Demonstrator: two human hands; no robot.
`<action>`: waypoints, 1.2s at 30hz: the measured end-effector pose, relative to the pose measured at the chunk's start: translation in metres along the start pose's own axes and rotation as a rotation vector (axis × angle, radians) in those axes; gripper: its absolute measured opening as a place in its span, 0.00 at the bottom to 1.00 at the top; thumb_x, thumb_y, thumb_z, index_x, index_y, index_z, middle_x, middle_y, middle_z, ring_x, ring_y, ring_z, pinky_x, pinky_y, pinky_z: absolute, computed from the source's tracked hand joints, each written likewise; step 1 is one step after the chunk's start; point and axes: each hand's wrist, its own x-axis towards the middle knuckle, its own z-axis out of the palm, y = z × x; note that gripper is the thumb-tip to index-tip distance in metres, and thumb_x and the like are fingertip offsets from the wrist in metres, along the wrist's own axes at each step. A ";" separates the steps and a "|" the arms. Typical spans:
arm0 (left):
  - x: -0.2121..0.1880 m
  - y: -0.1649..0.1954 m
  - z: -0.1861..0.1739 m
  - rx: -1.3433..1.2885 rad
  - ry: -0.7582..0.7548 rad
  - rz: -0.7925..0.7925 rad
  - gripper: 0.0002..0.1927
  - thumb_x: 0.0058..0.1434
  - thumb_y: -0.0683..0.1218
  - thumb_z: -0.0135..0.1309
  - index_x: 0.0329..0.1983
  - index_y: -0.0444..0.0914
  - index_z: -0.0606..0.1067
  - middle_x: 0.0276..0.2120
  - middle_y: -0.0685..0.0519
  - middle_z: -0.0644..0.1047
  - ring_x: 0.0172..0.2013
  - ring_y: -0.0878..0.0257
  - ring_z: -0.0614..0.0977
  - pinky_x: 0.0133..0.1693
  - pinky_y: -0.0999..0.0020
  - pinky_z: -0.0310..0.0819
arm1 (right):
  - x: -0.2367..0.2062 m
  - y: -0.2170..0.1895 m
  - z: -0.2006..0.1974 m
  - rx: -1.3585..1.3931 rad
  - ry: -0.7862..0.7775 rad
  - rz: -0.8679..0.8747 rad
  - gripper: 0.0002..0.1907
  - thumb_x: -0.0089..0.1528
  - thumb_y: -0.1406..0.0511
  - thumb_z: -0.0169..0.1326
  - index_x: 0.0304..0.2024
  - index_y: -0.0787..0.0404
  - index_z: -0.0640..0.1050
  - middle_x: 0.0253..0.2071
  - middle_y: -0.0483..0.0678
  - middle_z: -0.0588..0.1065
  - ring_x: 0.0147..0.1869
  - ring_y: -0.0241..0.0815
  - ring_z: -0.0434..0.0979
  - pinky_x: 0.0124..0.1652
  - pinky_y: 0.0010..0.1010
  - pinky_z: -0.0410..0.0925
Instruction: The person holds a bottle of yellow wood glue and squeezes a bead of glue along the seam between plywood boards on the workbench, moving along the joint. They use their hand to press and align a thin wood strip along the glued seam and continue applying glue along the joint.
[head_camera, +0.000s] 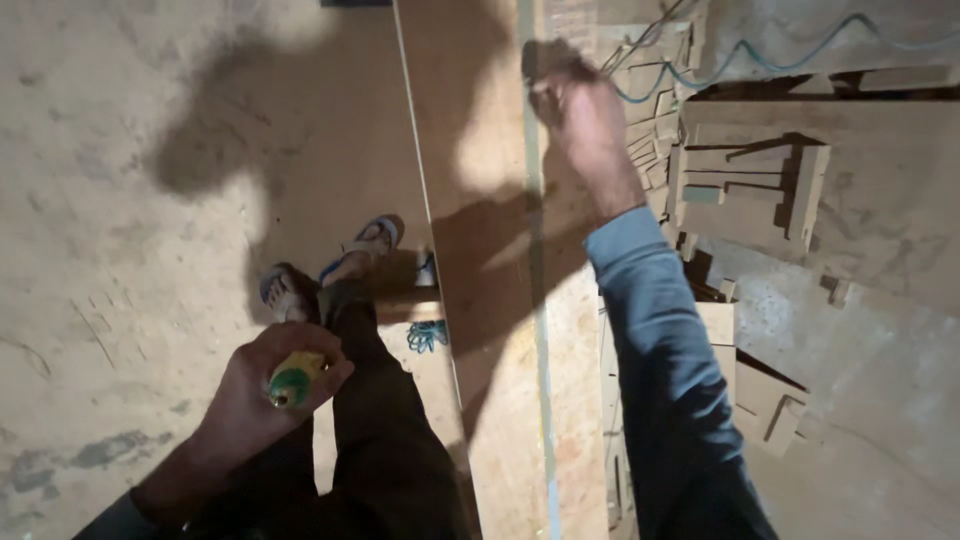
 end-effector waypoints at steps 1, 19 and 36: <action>0.002 -0.002 0.000 0.000 0.006 0.014 0.13 0.52 0.46 0.68 0.38 0.38 0.79 0.35 0.53 0.82 0.37 0.62 0.84 0.39 0.67 0.77 | 0.009 0.004 0.004 -0.064 0.011 -0.080 0.07 0.58 0.71 0.65 0.39 0.59 0.84 0.40 0.55 0.81 0.41 0.51 0.82 0.45 0.41 0.75; 0.019 -0.009 0.021 -0.026 0.057 -0.001 0.11 0.51 0.44 0.68 0.35 0.38 0.79 0.34 0.53 0.82 0.36 0.62 0.85 0.38 0.68 0.78 | -0.104 -0.009 0.021 0.054 -0.459 0.167 0.18 0.66 0.76 0.49 0.54 0.57 0.80 0.44 0.54 0.81 0.39 0.46 0.83 0.33 0.35 0.76; 0.026 -0.009 0.036 -0.126 0.094 -0.061 0.10 0.55 0.43 0.65 0.39 0.38 0.79 0.37 0.53 0.83 0.39 0.65 0.85 0.42 0.70 0.79 | -0.005 0.035 0.012 -0.008 -0.030 -0.179 0.10 0.59 0.75 0.62 0.43 0.61 0.85 0.41 0.56 0.82 0.41 0.50 0.82 0.47 0.39 0.76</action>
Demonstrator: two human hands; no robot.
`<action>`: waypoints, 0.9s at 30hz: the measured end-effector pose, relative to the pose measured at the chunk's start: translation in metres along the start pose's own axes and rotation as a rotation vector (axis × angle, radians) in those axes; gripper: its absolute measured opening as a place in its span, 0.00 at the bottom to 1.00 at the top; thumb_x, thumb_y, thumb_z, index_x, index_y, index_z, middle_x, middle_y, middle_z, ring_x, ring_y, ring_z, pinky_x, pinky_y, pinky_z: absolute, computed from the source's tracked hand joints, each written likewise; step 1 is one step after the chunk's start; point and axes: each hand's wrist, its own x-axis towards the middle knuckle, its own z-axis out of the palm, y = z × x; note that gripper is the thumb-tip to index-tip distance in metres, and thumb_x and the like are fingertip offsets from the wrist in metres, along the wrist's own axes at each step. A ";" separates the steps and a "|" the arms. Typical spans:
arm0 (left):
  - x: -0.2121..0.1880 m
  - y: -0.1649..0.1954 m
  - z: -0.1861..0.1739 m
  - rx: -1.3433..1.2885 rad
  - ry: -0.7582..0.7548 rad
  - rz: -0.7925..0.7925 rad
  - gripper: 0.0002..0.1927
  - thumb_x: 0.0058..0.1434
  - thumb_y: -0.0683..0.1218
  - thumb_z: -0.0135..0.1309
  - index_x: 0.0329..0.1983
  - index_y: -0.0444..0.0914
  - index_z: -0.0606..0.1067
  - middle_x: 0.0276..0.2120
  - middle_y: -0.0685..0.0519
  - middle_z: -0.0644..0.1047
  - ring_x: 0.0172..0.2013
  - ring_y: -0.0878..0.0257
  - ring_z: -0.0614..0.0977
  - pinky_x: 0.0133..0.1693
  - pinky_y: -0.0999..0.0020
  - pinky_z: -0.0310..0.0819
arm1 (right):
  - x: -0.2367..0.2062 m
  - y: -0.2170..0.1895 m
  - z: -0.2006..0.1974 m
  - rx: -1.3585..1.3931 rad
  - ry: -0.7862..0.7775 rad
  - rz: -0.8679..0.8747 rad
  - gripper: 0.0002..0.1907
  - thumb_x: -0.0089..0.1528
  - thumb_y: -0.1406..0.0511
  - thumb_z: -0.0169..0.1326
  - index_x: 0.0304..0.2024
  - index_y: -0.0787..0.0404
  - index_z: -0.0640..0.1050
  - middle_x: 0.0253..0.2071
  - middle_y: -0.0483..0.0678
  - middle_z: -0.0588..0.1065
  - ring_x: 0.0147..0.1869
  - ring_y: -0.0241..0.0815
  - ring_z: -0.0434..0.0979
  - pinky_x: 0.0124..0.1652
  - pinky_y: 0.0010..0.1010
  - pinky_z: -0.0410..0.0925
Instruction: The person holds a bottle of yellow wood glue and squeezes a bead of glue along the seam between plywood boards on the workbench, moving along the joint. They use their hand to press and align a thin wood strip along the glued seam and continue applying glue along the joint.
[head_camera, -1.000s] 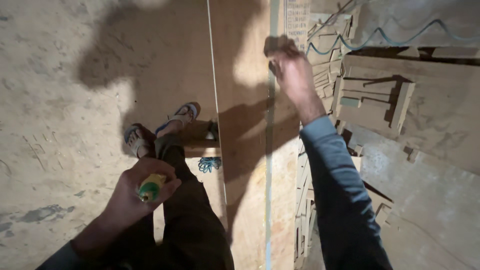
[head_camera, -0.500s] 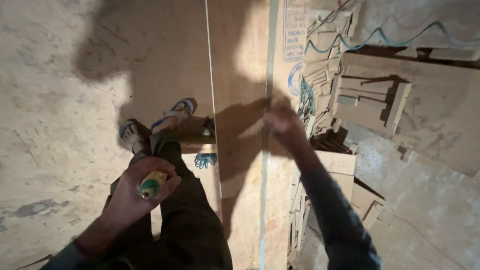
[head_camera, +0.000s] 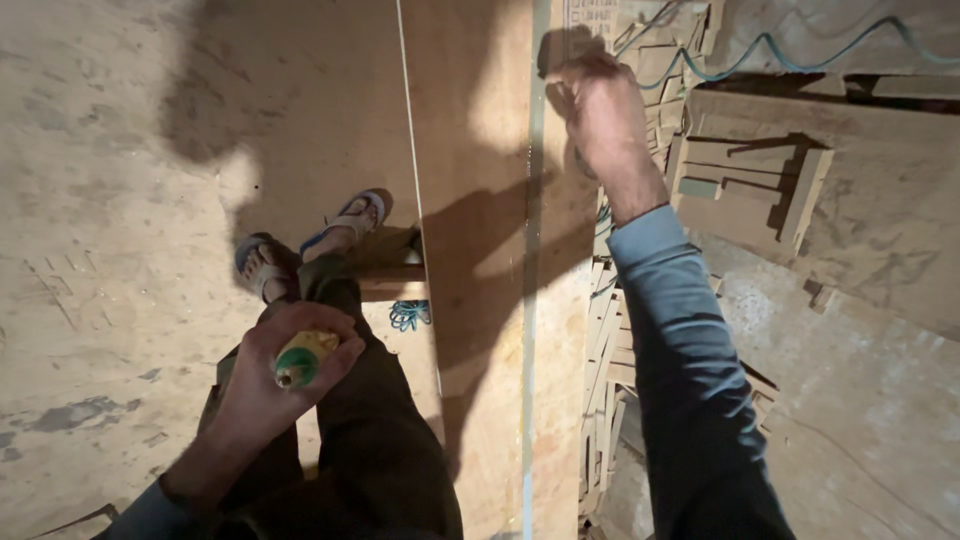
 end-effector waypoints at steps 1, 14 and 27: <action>0.000 -0.001 0.001 -0.010 -0.005 -0.001 0.09 0.56 0.42 0.65 0.39 0.38 0.79 0.37 0.53 0.83 0.38 0.65 0.85 0.42 0.70 0.79 | -0.007 -0.001 0.001 0.012 -0.023 0.013 0.13 0.59 0.76 0.60 0.44 0.59 0.85 0.42 0.56 0.82 0.42 0.49 0.82 0.48 0.38 0.76; -0.004 0.004 -0.002 0.070 0.026 0.029 0.11 0.54 0.43 0.65 0.39 0.36 0.80 0.39 0.52 0.81 0.39 0.65 0.83 0.41 0.69 0.77 | -0.084 -0.046 -0.018 0.047 -0.196 0.108 0.17 0.59 0.78 0.54 0.46 0.59 0.84 0.45 0.55 0.82 0.40 0.47 0.82 0.41 0.36 0.76; -0.026 0.012 -0.009 0.027 -0.061 -0.139 0.09 0.58 0.42 0.64 0.41 0.37 0.80 0.35 0.54 0.83 0.38 0.67 0.83 0.42 0.71 0.76 | -0.244 -0.125 -0.002 0.010 -0.304 0.211 0.15 0.53 0.65 0.61 0.44 0.59 0.80 0.37 0.52 0.79 0.44 0.54 0.78 0.43 0.47 0.69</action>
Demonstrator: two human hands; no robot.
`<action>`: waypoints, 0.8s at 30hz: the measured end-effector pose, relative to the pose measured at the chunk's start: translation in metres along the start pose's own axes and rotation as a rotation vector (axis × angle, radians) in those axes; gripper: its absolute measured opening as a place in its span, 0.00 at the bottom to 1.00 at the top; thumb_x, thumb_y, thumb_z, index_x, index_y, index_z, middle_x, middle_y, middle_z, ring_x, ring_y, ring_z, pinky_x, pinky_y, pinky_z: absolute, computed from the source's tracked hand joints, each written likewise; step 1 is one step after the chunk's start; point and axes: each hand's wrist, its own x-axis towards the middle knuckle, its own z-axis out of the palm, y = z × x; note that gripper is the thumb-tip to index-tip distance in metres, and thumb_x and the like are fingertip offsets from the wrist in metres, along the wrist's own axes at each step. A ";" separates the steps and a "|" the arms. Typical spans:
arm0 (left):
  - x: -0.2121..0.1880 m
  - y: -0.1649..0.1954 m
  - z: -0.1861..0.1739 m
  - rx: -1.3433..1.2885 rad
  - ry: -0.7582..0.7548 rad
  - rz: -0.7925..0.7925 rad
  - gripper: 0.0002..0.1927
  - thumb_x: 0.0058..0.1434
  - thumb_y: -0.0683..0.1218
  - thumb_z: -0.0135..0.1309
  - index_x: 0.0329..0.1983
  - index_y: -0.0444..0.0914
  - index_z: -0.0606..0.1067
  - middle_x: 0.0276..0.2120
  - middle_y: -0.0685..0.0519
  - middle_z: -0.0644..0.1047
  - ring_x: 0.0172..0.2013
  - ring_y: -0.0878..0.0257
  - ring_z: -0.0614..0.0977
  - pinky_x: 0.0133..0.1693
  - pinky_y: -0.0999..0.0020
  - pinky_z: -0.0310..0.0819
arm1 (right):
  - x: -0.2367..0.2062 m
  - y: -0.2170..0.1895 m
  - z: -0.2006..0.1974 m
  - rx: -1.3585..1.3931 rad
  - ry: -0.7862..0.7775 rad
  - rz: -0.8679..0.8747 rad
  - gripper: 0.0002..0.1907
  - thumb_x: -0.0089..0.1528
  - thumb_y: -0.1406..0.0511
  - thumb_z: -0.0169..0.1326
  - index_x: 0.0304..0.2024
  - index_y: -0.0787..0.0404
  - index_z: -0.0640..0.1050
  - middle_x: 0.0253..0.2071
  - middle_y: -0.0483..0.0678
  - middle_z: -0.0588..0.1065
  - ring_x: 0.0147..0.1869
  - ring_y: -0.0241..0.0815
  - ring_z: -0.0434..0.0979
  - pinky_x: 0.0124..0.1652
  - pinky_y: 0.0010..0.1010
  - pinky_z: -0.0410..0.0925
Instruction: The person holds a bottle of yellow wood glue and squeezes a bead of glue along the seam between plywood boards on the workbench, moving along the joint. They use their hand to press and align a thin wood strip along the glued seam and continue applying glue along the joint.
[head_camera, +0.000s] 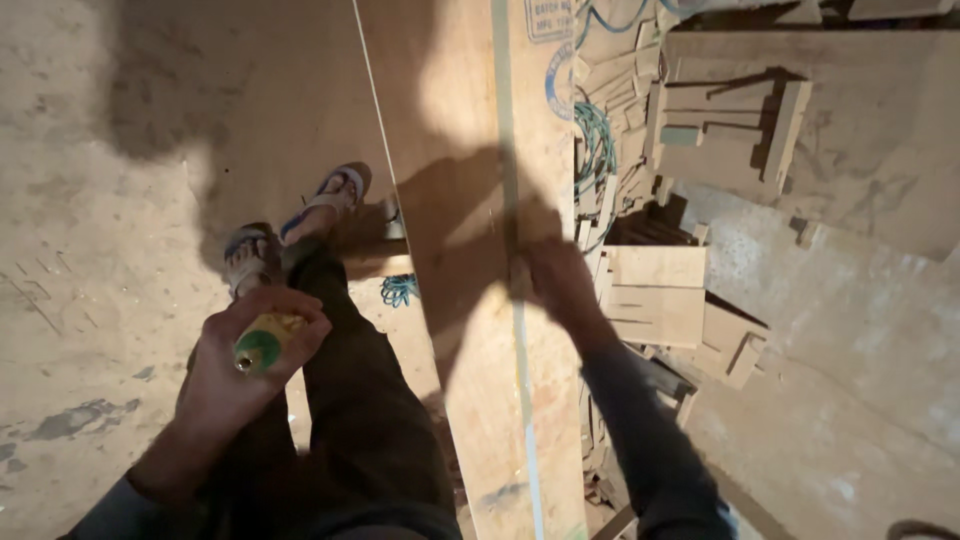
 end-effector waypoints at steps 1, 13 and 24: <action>-0.004 -0.002 -0.002 0.008 -0.005 -0.007 0.09 0.57 0.42 0.64 0.41 0.37 0.80 0.35 0.53 0.83 0.38 0.67 0.84 0.42 0.71 0.76 | -0.026 -0.012 0.001 0.104 0.120 -0.072 0.21 0.50 0.59 0.64 0.43 0.62 0.79 0.37 0.54 0.79 0.42 0.56 0.77 0.41 0.48 0.68; -0.066 -0.024 -0.029 0.021 -0.119 0.149 0.09 0.61 0.42 0.62 0.43 0.37 0.79 0.39 0.53 0.82 0.40 0.69 0.81 0.43 0.73 0.75 | -0.054 -0.014 0.032 -0.081 0.121 0.257 0.04 0.61 0.67 0.58 0.31 0.61 0.79 0.35 0.55 0.77 0.45 0.55 0.76 0.49 0.47 0.67; -0.088 -0.061 -0.018 0.095 -0.165 -0.096 0.09 0.61 0.45 0.62 0.42 0.36 0.80 0.34 0.51 0.81 0.35 0.66 0.80 0.37 0.69 0.74 | -0.160 -0.062 0.041 0.034 0.101 0.334 0.09 0.57 0.70 0.59 0.39 0.57 0.83 0.38 0.50 0.79 0.48 0.52 0.76 0.50 0.45 0.66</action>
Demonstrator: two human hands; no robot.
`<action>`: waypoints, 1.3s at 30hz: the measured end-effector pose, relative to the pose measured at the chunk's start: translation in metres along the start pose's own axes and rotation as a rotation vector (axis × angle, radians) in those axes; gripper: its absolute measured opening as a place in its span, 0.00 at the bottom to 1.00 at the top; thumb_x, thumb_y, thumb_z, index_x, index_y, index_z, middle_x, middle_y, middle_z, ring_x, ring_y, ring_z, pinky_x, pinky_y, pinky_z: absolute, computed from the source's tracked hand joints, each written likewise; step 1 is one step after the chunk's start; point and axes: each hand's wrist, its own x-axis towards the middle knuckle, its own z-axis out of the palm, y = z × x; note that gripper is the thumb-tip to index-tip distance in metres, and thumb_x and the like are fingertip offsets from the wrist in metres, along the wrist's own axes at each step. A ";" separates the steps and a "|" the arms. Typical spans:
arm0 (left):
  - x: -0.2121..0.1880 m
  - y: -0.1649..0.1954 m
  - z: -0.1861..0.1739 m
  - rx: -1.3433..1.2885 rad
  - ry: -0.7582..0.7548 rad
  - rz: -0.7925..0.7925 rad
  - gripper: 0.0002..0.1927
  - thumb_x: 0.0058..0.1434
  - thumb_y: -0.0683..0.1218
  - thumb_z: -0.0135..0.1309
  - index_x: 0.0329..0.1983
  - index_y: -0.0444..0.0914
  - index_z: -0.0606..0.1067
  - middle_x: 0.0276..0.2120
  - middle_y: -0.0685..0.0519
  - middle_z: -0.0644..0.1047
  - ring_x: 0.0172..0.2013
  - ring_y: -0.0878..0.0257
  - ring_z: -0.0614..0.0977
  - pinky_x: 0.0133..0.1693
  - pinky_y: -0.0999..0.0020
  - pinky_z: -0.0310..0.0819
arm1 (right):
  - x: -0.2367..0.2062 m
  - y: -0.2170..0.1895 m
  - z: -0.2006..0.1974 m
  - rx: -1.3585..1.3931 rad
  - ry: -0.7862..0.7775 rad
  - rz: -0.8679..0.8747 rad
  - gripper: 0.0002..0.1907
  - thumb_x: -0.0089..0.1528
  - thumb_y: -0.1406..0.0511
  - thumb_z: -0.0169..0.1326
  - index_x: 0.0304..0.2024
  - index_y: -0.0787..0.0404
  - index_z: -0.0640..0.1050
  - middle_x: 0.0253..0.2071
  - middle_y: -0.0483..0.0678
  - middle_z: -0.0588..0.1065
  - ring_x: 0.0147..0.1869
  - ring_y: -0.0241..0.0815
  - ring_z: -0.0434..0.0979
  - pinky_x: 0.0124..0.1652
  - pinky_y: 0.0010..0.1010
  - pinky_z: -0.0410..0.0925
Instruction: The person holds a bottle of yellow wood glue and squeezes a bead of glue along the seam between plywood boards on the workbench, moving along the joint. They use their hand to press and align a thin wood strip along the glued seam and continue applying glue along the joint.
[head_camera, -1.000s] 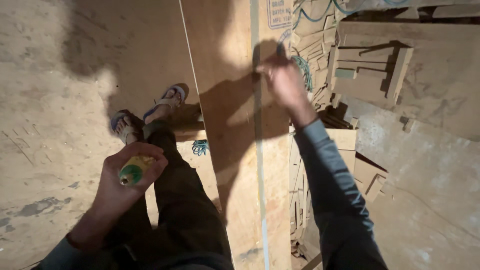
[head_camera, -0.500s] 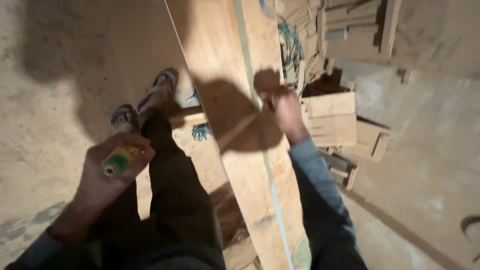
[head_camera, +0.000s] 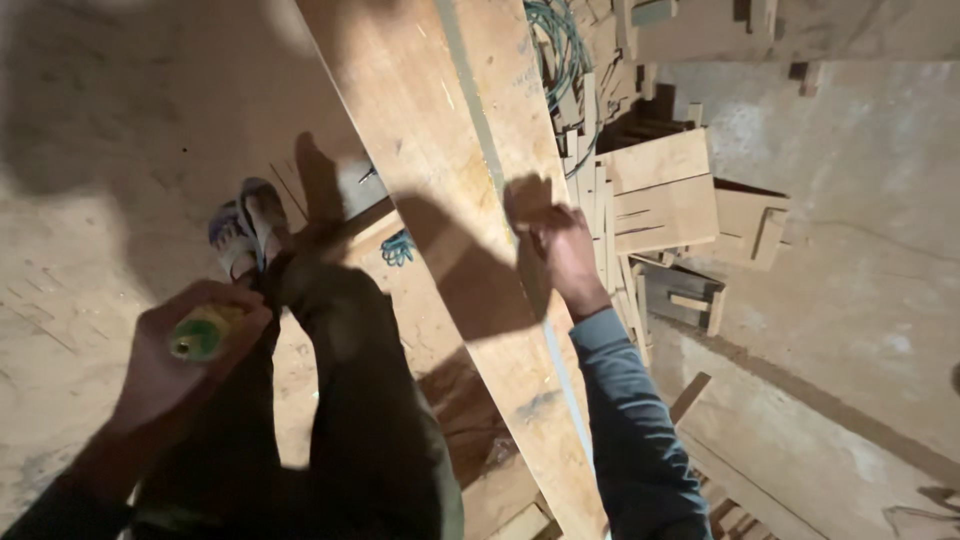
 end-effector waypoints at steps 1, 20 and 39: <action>0.005 -0.004 0.007 -0.007 -0.011 0.036 0.09 0.60 0.44 0.62 0.42 0.36 0.80 0.34 0.51 0.81 0.36 0.66 0.80 0.38 0.70 0.74 | 0.014 0.002 0.002 0.054 0.065 -0.019 0.11 0.56 0.71 0.58 0.41 0.56 0.83 0.38 0.50 0.79 0.48 0.52 0.75 0.50 0.45 0.66; -0.029 -0.079 0.134 0.174 0.257 0.372 0.12 0.57 0.44 0.67 0.41 0.36 0.78 0.33 0.52 0.83 0.34 0.66 0.83 0.39 0.71 0.76 | -0.011 0.019 0.015 -0.078 0.076 -0.291 0.04 0.62 0.67 0.59 0.39 0.56 0.83 0.36 0.52 0.80 0.43 0.50 0.79 0.47 0.46 0.69; -0.076 -0.185 0.292 0.000 0.267 0.423 0.12 0.55 0.42 0.66 0.40 0.36 0.78 0.36 0.52 0.84 0.36 0.68 0.86 0.40 0.71 0.79 | -0.007 0.046 0.024 0.035 0.382 -0.535 0.09 0.59 0.78 0.58 0.38 0.61 0.81 0.38 0.54 0.80 0.42 0.55 0.81 0.45 0.43 0.74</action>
